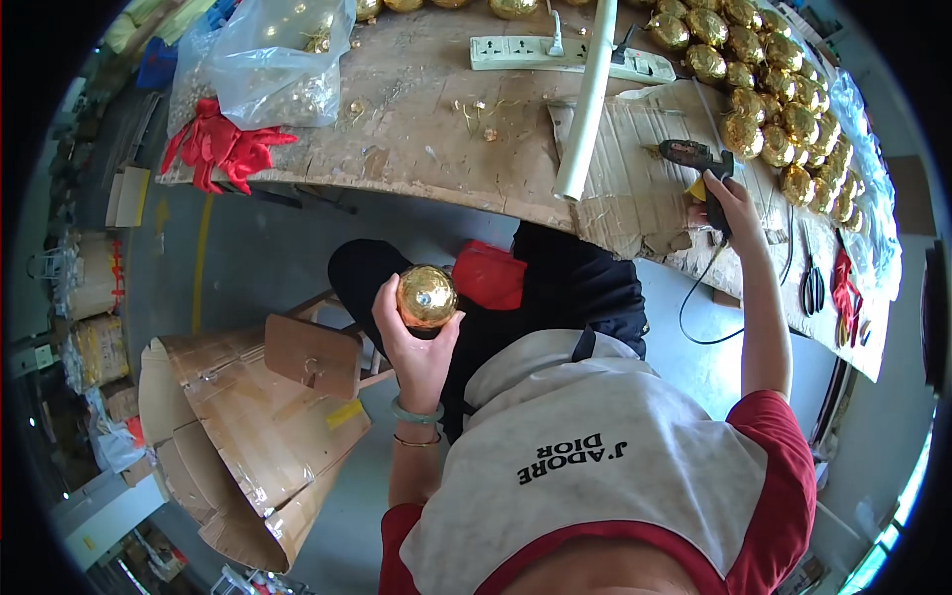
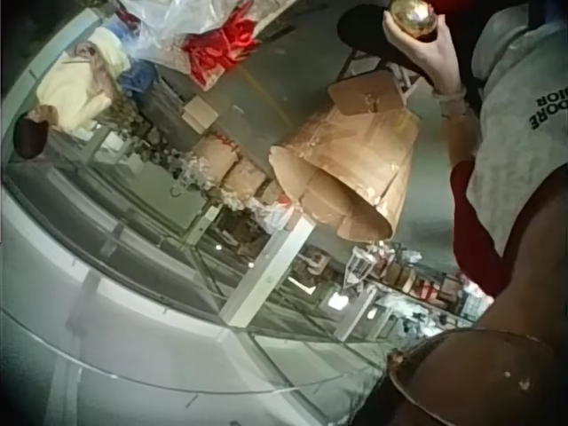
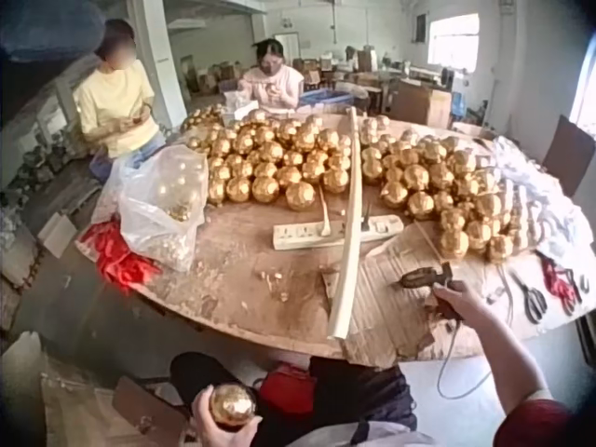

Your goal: Gluing small hanging loops onto gold-colored ball ornaments using a hot glue gun.

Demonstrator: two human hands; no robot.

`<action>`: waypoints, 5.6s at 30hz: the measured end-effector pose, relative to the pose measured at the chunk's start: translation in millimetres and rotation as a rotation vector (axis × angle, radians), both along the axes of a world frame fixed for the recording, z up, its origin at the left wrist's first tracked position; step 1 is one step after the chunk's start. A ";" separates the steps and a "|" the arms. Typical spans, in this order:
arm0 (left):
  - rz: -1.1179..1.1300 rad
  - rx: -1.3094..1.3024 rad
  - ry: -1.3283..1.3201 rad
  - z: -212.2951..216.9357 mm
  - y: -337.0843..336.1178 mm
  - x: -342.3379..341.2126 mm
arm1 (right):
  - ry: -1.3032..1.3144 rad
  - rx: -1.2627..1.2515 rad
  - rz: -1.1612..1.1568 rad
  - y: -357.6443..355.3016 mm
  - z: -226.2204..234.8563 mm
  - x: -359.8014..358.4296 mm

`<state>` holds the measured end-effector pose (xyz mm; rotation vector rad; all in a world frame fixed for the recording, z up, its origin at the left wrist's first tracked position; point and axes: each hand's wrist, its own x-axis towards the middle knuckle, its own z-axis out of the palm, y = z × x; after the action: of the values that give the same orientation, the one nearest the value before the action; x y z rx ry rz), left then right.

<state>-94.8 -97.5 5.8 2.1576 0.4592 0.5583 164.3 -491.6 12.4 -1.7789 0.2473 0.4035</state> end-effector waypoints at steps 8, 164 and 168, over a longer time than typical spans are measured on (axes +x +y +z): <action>0.036 -0.065 -0.031 -4.9 -7.3 -19.5 | -0.545 -1.170 0.349 48.2 77.7 17.3; -0.227 -0.992 -0.393 57.2 19.5 114.8 | -0.654 0.175 1.179 270.9 115.0 -20.2; -0.157 -0.709 -0.474 58.4 9.9 106.0 | -0.663 0.176 1.062 268.9 107.6 -42.5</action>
<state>11.2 -87.7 64.2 1.3182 0.1779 0.6700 121.8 -222.6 120.1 -1.6400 -1.2040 0.5121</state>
